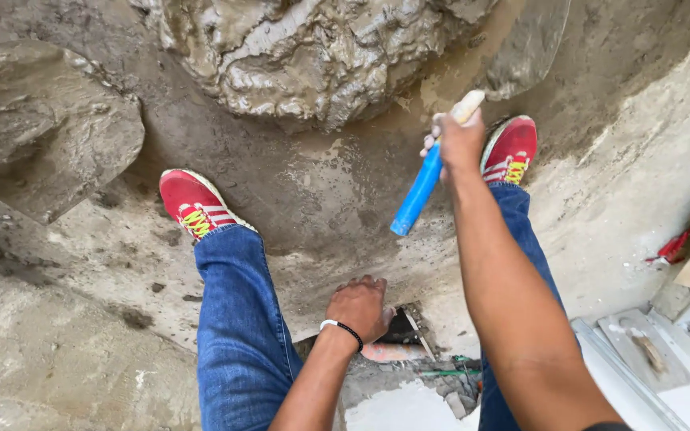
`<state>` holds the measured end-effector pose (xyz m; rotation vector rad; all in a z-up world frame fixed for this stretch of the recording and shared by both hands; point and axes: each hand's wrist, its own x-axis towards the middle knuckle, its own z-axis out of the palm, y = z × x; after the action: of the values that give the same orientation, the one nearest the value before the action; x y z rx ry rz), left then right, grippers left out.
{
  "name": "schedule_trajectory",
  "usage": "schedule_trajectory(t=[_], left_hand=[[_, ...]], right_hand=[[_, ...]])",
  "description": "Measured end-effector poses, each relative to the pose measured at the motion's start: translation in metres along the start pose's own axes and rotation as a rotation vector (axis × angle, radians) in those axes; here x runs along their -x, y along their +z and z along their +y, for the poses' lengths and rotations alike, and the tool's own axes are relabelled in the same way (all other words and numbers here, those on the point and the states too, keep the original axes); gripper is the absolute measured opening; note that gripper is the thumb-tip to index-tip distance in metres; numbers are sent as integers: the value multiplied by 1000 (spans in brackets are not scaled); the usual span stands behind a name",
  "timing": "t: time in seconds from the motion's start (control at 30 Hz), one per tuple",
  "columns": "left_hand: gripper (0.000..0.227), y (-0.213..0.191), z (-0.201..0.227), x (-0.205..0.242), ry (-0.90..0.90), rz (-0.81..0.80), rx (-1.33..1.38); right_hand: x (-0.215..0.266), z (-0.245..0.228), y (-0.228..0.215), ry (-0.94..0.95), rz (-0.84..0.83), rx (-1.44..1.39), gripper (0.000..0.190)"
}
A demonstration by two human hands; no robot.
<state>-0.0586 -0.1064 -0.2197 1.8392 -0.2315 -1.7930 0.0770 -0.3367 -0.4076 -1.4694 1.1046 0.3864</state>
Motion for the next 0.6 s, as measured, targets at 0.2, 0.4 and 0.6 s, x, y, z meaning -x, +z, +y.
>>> schedule_trajectory(t=[0.2, 0.4, 0.6], left_hand=[[49, 1, 7, 0, -4, -13, 42], [50, 5, 11, -5, 8, 18, 51], [47, 12, 14, -10, 56, -2, 45]], right_hand=[[-39, 43, -22, 239, -8, -52, 21], [-63, 39, 37, 285, -62, -232, 13], [-45, 9, 72, 286, -102, -430, 12]])
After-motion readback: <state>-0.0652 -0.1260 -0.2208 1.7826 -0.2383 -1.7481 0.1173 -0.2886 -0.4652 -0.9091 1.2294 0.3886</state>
